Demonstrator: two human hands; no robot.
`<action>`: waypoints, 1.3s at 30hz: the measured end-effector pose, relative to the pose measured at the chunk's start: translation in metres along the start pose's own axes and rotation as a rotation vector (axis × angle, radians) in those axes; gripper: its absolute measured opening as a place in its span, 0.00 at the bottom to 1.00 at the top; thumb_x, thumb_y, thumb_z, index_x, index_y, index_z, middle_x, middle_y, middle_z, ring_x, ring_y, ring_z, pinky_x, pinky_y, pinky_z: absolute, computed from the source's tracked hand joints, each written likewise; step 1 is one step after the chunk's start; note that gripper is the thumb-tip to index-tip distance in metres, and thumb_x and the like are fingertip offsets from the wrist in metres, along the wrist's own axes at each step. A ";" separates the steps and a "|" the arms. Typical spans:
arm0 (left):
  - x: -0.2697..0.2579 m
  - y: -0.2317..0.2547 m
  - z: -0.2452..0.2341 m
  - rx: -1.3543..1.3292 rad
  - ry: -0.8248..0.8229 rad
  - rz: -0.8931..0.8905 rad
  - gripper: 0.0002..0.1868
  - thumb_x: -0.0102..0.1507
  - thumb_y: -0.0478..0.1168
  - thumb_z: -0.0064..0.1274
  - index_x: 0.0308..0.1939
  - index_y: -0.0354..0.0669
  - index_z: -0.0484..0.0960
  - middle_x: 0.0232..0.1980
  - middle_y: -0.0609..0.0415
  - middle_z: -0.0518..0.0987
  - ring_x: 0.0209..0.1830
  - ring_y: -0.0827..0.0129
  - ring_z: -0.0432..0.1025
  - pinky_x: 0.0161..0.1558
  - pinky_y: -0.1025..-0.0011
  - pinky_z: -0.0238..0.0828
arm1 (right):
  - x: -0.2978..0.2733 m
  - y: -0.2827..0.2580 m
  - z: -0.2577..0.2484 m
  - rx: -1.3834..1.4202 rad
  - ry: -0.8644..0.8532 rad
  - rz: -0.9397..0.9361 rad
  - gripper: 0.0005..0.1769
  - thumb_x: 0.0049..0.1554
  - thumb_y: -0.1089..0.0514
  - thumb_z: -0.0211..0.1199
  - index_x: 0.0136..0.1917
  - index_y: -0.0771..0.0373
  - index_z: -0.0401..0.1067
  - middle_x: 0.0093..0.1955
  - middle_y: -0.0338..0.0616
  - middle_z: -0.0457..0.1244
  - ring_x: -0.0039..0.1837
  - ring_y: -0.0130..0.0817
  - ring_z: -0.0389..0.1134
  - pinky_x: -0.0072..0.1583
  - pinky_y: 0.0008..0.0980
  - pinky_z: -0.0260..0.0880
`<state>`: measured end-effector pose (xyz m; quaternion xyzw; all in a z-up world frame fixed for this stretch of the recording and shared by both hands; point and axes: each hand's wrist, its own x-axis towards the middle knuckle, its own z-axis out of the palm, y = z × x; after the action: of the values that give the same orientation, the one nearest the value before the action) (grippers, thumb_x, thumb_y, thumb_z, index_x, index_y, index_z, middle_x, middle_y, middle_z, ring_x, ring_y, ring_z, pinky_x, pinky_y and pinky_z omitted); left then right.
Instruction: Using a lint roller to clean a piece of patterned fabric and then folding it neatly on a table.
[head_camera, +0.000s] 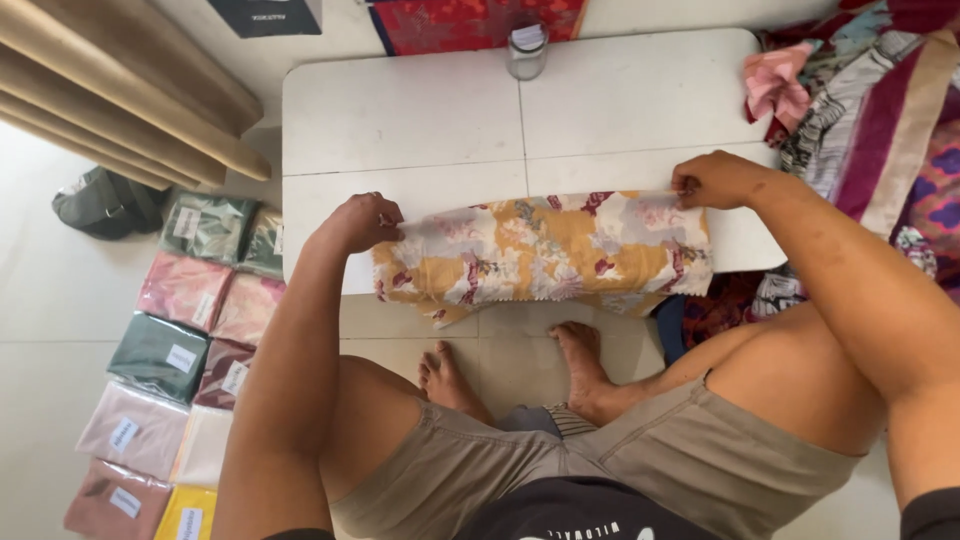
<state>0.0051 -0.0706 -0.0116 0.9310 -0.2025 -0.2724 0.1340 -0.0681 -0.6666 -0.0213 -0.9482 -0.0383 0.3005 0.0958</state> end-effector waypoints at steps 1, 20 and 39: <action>-0.003 0.002 -0.008 -0.011 0.004 -0.009 0.13 0.60 0.42 0.64 0.49 0.51 0.87 0.47 0.51 0.85 0.55 0.51 0.78 0.57 0.50 0.73 | -0.001 -0.003 -0.007 -0.011 -0.005 -0.008 0.18 0.51 0.47 0.72 0.53 0.56 0.80 0.51 0.53 0.74 0.60 0.57 0.73 0.62 0.51 0.72; 0.058 0.013 -0.055 0.037 -0.070 -0.107 0.16 0.61 0.48 0.65 0.51 0.49 0.87 0.49 0.56 0.85 0.47 0.56 0.77 0.51 0.59 0.74 | 0.004 0.012 -0.051 0.145 -0.016 0.144 0.23 0.52 0.47 0.73 0.55 0.62 0.82 0.42 0.43 0.72 0.42 0.37 0.67 0.49 0.33 0.66; 0.132 0.053 -0.049 0.255 0.699 0.160 0.16 0.58 0.29 0.51 0.50 0.41 0.78 0.53 0.42 0.73 0.49 0.53 0.67 0.47 0.59 0.66 | 0.050 -0.042 -0.081 -0.131 0.910 -0.282 0.18 0.57 0.62 0.71 0.59 0.68 0.72 0.55 0.55 0.62 0.54 0.53 0.63 0.57 0.45 0.64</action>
<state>0.1183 -0.1695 -0.0124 0.9582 -0.2489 0.1007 0.0988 0.0185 -0.6322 0.0238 -0.9730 -0.1397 -0.1639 0.0830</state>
